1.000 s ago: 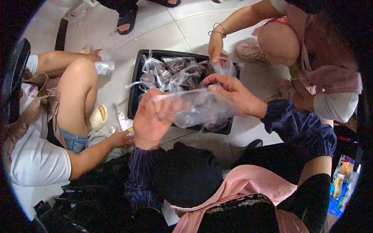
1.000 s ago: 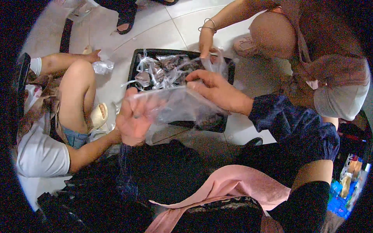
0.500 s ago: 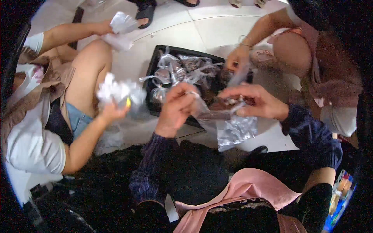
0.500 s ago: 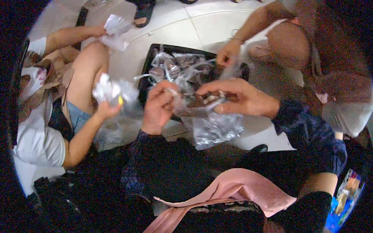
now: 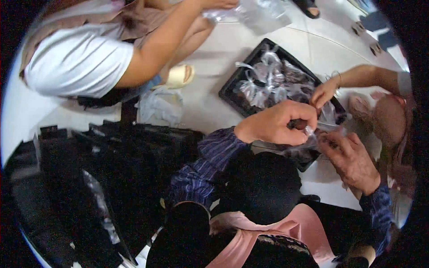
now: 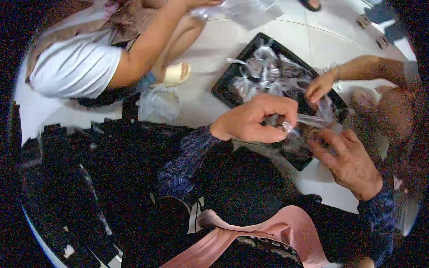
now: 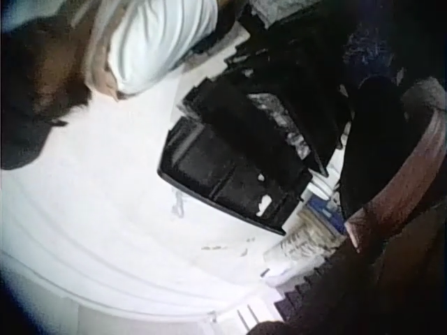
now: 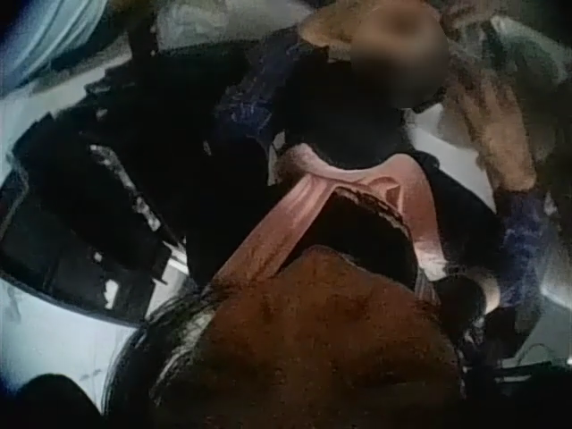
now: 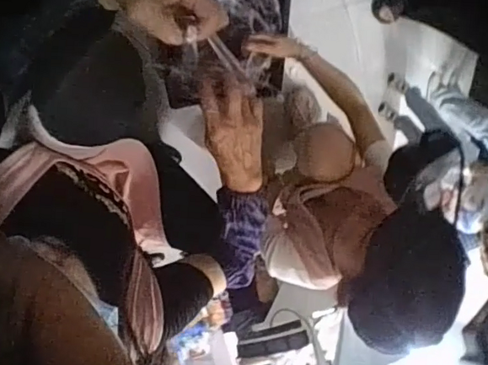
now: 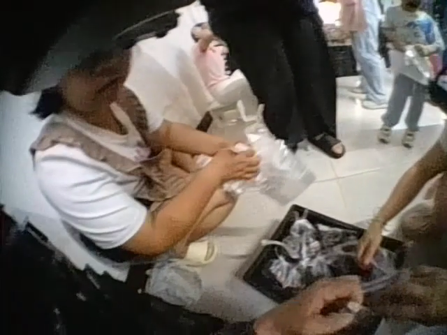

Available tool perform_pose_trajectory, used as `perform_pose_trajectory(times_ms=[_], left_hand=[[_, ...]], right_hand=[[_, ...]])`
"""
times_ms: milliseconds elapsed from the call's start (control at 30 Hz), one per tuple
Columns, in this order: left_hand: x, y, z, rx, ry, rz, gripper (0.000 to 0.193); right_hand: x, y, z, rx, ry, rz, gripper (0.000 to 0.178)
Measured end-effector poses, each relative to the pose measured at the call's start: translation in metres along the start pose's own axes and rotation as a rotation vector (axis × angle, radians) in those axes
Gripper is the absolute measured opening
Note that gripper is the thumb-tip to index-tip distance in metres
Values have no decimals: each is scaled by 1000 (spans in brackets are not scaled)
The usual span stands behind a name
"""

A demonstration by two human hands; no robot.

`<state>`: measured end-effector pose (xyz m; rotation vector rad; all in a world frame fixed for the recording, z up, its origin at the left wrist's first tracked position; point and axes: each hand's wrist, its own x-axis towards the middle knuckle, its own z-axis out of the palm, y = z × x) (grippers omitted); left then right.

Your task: The person packages small triangular plastic or foam items by hand, transferring them from trays into individual plastic bags.

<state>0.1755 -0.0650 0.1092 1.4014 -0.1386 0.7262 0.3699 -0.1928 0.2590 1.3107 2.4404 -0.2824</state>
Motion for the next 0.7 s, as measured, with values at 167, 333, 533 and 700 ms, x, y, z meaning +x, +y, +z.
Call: perform_pose_trajectory(times_ms=[167,333,533,700], left_hand=[[15,-6,30,178,96,251,14],[15,23,33,324,435,282,8],[-82,26,25,364,439,-71,8],[-151,32,35,246,508,-245,17]], right_hand=[[-28,-12,-17,-50,54,151,49],[-28,-10,-5,-93,203,116,37],[45,-21,33,-26,-68,-151,24],[81,-38,67,358,228,-132,23]])
